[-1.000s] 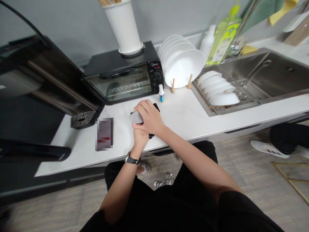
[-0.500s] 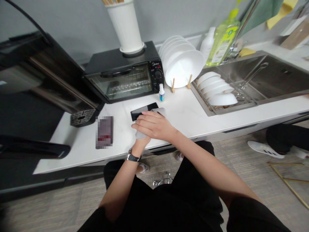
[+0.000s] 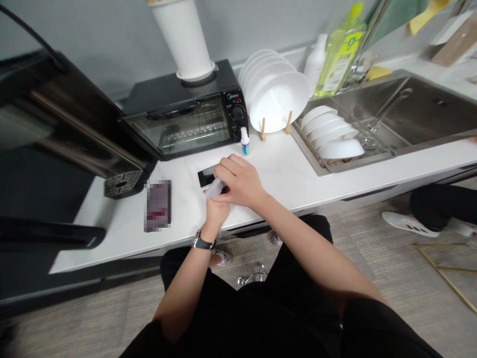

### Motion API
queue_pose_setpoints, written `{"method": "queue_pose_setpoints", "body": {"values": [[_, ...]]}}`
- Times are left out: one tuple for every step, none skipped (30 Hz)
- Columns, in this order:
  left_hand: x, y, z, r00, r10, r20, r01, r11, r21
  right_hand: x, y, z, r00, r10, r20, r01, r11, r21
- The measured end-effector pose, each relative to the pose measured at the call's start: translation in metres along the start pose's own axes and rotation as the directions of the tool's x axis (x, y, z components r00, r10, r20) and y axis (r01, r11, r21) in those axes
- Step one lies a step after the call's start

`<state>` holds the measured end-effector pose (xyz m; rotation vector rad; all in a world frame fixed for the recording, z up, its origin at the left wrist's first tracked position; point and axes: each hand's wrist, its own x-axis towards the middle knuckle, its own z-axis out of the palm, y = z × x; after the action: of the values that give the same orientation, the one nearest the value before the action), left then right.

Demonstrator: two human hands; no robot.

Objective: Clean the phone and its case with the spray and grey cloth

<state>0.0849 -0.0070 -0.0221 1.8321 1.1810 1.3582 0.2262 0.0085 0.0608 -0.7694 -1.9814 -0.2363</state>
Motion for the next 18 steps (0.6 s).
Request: {"method": "queue_pose_setpoints", "body": {"values": [[0.001, 0.002, -0.001, 1.000, 0.021, -0.010, -0.022, 1.000, -0.010, 0.002, 0.000, 0.001, 0.999, 0.032, -0.012, -0.032, 0.999, 0.026], [0.001, 0.003, -0.002, 0.998, 0.050, -0.022, -0.051, 0.999, -0.017, 0.003, 0.000, 0.002, 0.997, 0.073, -0.018, -0.072, 0.996, 0.051], [0.002, 0.004, -0.003, 0.997, 0.077, -0.033, -0.077, 0.997, -0.024, 0.004, 0.000, 0.004, 0.993, 0.120, -0.016, -0.119, 0.990, 0.072], [0.003, 0.005, -0.003, 0.995, 0.093, -0.044, -0.095, 0.995, -0.033, 0.005, 0.000, 0.007, 0.986, 0.166, -0.012, -0.164, 0.982, 0.090], [0.004, 0.005, -0.003, 0.994, 0.098, -0.054, -0.100, 0.994, -0.039, 0.005, 0.000, 0.010, 0.979, 0.206, -0.008, -0.204, 0.973, 0.105], [0.005, 0.004, -0.003, 0.994, 0.096, -0.061, -0.099, 0.994, -0.041, 0.004, 0.000, 0.013, 0.972, 0.236, -0.006, -0.234, 0.965, 0.117], [0.005, 0.004, -0.003, 0.994, 0.091, -0.065, -0.093, 0.995, -0.039, 0.004, -0.001, 0.016, 0.967, 0.254, -0.009, -0.251, 0.960, 0.124], [0.005, 0.003, -0.003, 0.994, 0.087, -0.067, -0.089, 0.995, -0.037, 0.003, -0.001, 0.018, 0.966, 0.259, -0.020, -0.254, 0.958, 0.129], [0.005, 0.003, -0.003, 0.994, 0.086, -0.064, -0.088, 0.996, -0.034, 0.002, -0.001, 0.019, 0.967, 0.253, -0.037, -0.247, 0.960, 0.131], [0.005, 0.002, -0.003, 0.994, 0.087, -0.059, -0.089, 0.996, -0.031, 0.001, -0.001, 0.020, 0.969, 0.240, -0.056, -0.232, 0.964, 0.130], [0.004, 0.002, -0.002, 0.995, 0.089, -0.051, -0.090, 0.996, -0.027, 0.001, -0.002, 0.020, 0.972, 0.223, -0.076, -0.213, 0.969, 0.125], [0.003, 0.000, -0.002, 0.995, 0.087, -0.045, -0.088, 0.996, -0.021, 0.001, -0.002, 0.019, 0.975, 0.201, -0.092, -0.190, 0.975, 0.113], [0.003, -0.001, -0.002, 0.996, 0.080, -0.041, -0.080, 0.997, -0.012, 0.001, -0.003, 0.017, 0.980, 0.175, -0.099, -0.165, 0.982, 0.095], [0.002, -0.003, -0.001, 0.997, 0.069, -0.044, -0.069, 0.998, -0.004, 0.002, -0.003, 0.015, 0.985, 0.143, -0.094, -0.136, 0.988, 0.073], [0.002, -0.005, -0.001, 0.997, 0.057, -0.050, -0.057, 0.998, 0.000, 0.003, -0.004, 0.013, 0.991, 0.104, -0.080, -0.101, 0.994, 0.048], [0.001, -0.008, 0.000, 0.997, 0.046, -0.057, -0.046, 0.999, -0.002, 0.005, -0.005, 0.011, 0.996, 0.063, -0.063, -0.062, 0.998, 0.023], [0.001, -0.010, 0.001, 0.998, 0.034, -0.058, -0.034, 0.999, -0.012, 0.007, -0.005, 0.009, 0.999, 0.016, -0.043, -0.015, 1.000, 0.004], [0.001, -0.012, 0.002, 0.998, 0.022, -0.055, -0.023, 0.999, -0.025, 0.009, -0.006, 0.008, 0.999, -0.038, -0.023, 0.037, 0.999, -0.010]]}}
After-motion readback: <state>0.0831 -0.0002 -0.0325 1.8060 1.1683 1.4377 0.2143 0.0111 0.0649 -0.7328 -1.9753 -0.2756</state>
